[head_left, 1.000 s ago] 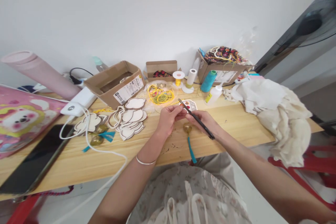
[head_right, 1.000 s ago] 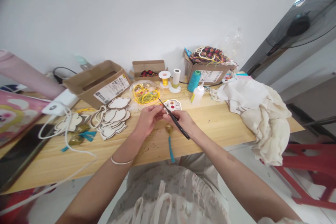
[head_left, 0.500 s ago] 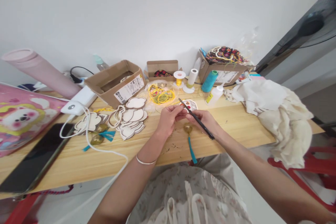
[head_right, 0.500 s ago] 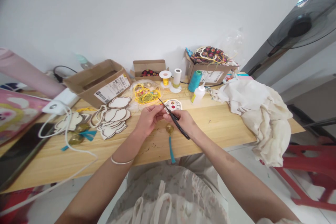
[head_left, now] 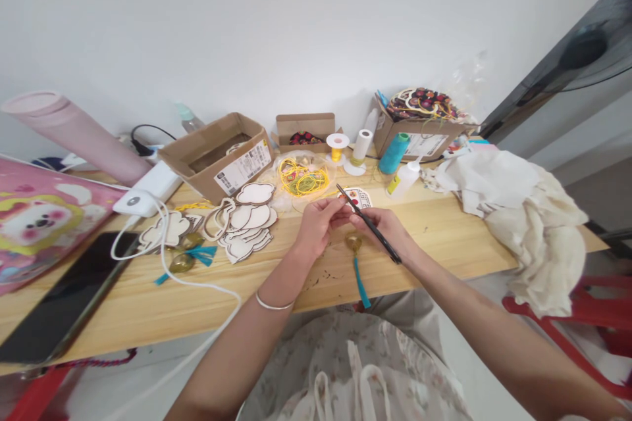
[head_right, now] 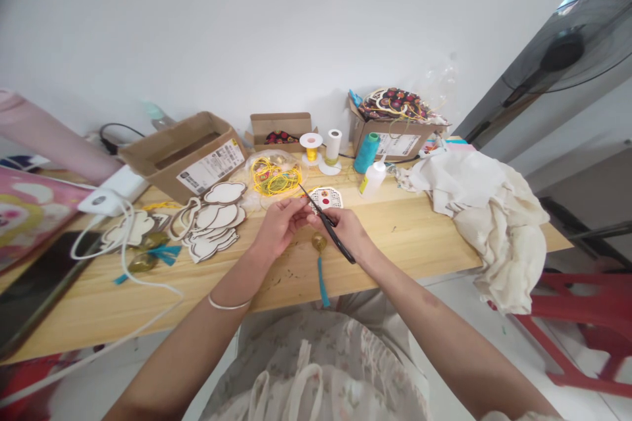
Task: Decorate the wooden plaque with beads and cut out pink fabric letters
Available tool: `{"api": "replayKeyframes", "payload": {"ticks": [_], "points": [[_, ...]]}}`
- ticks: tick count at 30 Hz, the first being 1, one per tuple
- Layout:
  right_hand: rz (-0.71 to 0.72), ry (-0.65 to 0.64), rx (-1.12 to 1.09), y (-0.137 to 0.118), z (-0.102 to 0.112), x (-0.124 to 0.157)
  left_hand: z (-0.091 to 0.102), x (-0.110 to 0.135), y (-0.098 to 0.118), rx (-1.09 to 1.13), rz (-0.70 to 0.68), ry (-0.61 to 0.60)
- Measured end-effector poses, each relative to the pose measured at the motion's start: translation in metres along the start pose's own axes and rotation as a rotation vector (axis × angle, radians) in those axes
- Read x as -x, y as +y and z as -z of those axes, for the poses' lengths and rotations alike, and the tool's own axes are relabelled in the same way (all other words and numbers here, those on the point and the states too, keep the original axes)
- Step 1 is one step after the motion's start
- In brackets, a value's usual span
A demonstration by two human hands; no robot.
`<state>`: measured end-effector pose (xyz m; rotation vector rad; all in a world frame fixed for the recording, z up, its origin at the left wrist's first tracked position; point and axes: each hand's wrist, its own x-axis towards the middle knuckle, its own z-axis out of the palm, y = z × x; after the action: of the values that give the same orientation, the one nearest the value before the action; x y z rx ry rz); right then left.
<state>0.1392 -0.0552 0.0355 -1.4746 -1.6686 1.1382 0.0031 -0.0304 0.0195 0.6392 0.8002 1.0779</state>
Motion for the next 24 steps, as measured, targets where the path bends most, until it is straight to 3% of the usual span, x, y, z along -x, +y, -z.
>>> {"api": "replayKeyframes", "payload": {"ticks": [9,17,21,24], "points": [[-0.003,0.046,-0.047,-0.003,-0.005,0.002,0.0,0.0,0.0,0.044,0.021,-0.012],[-0.036,0.257,-0.251,-0.008,0.006,-0.001,-0.001,0.003,-0.001,-0.115,-0.036,-0.07],[0.056,0.222,-0.338,-0.012,0.015,-0.007,-0.002,0.005,-0.004,-0.249,-0.043,-0.145],[0.047,0.18,-0.376,-0.008,0.016,-0.01,-0.003,0.005,-0.005,-0.3,-0.044,-0.145]]}}
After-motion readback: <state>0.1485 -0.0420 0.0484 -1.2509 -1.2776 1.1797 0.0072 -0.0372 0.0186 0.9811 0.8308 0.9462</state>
